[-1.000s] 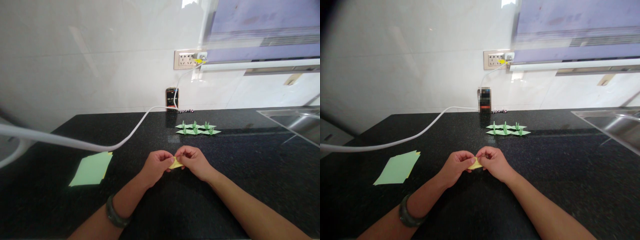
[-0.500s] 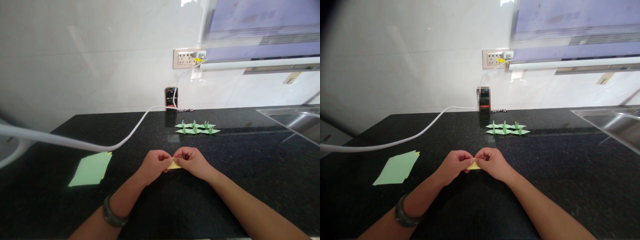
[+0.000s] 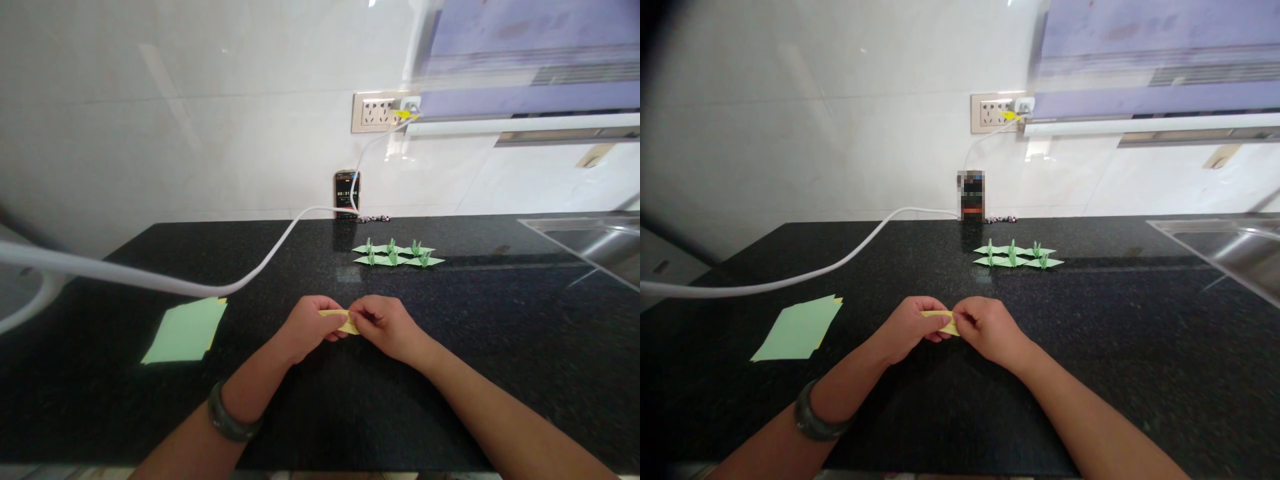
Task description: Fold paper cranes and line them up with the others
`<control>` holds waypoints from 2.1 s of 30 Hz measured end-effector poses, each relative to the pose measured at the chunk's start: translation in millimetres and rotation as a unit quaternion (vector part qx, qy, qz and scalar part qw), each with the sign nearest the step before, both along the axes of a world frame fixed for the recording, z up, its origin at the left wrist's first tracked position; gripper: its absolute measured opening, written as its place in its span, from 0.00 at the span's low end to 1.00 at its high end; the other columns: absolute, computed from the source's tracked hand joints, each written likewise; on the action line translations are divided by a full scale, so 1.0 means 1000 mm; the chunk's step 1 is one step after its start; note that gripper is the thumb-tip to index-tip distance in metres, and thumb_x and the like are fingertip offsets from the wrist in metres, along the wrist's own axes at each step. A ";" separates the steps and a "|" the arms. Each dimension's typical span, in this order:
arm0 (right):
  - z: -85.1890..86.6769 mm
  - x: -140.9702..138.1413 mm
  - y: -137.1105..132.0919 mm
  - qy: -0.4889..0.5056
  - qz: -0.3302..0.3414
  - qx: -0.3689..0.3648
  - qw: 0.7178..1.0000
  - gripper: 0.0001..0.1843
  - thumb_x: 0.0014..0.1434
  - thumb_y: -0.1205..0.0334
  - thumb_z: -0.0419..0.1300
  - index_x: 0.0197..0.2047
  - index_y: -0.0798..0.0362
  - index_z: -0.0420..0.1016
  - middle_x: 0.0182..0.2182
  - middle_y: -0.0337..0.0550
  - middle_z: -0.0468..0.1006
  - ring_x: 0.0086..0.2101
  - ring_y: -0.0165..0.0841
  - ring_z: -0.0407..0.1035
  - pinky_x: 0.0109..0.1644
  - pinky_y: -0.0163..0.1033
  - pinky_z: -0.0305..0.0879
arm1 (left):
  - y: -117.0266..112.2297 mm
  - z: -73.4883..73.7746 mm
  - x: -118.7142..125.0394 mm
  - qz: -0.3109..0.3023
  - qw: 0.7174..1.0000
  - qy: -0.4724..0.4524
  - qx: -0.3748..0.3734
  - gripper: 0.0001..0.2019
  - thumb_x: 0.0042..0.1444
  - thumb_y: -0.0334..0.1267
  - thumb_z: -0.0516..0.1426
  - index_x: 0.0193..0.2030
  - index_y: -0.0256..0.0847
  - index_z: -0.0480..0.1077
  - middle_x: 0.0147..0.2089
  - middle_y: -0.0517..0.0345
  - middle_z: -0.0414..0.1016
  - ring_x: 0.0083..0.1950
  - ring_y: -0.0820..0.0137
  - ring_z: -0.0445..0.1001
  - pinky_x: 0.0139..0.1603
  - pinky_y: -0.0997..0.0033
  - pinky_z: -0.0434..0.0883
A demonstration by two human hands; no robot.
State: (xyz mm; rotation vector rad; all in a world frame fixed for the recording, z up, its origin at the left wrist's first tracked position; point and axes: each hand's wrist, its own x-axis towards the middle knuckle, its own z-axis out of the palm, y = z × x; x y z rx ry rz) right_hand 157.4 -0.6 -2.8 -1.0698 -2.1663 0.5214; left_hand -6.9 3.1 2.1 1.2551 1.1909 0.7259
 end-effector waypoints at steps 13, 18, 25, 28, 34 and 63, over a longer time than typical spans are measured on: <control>-0.002 0.004 0.003 -0.031 0.062 0.125 0.990 0.08 0.55 0.67 0.51 0.32 0.54 0.72 0.29 0.45 0.71 0.30 0.30 0.65 0.33 0.34 0.61 | 0.002 -0.001 -0.003 -0.003 0.998 -0.050 -0.033 0.07 0.41 0.35 0.58 0.25 0.32 0.68 0.21 0.56 0.71 0.21 0.75 0.70 0.25 0.76 0.68; 0.002 0.005 0.000 -0.075 0.074 0.151 0.983 0.10 0.56 0.65 0.50 0.37 0.54 0.73 0.28 0.45 0.70 0.30 0.30 0.64 0.33 0.35 0.60 | 0.004 -0.004 -0.007 -0.005 0.994 -0.107 -0.039 0.08 0.42 0.36 0.59 0.26 0.32 0.68 0.23 0.56 0.71 0.22 0.76 0.70 0.26 0.75 0.68; 0.006 0.004 -0.003 -0.088 0.077 0.148 0.982 0.12 0.57 0.65 0.49 0.37 0.54 0.73 0.27 0.44 0.69 0.29 0.30 0.63 0.32 0.35 0.59 | 0.006 -0.005 -0.011 -0.026 0.988 -0.141 -0.054 0.08 0.43 0.36 0.59 0.27 0.31 0.69 0.25 0.54 0.72 0.24 0.76 0.70 0.28 0.75 0.68; 0.007 0.004 -0.003 -0.092 0.079 0.152 0.981 0.12 0.57 0.65 0.49 0.36 0.54 0.74 0.27 0.44 0.69 0.29 0.30 0.63 0.33 0.35 0.59 | 0.006 -0.004 -0.012 -0.033 0.984 -0.160 -0.070 0.09 0.43 0.37 0.59 0.28 0.31 0.69 0.26 0.54 0.72 0.25 0.75 0.71 0.28 0.75 0.69; 0.009 0.003 -0.005 -0.124 0.068 0.167 0.976 0.14 0.57 0.63 0.48 0.41 0.55 0.72 0.28 0.45 0.69 0.29 0.31 0.62 0.33 0.37 0.59 | 0.006 -0.003 -0.011 -0.023 0.981 -0.181 -0.069 0.10 0.45 0.39 0.58 0.27 0.32 0.70 0.25 0.56 0.71 0.25 0.75 0.70 0.27 0.75 0.69; -0.008 -0.002 0.004 0.092 -0.029 -0.109 0.989 0.07 0.52 0.63 0.54 0.27 0.56 0.69 0.23 0.38 0.67 0.24 0.26 0.60 0.26 0.31 0.56 | 0.004 -0.002 -0.009 -0.021 0.988 0.057 0.144 0.09 0.47 0.39 0.55 0.28 0.33 0.70 0.26 0.57 0.70 0.26 0.75 0.65 0.27 0.76 0.63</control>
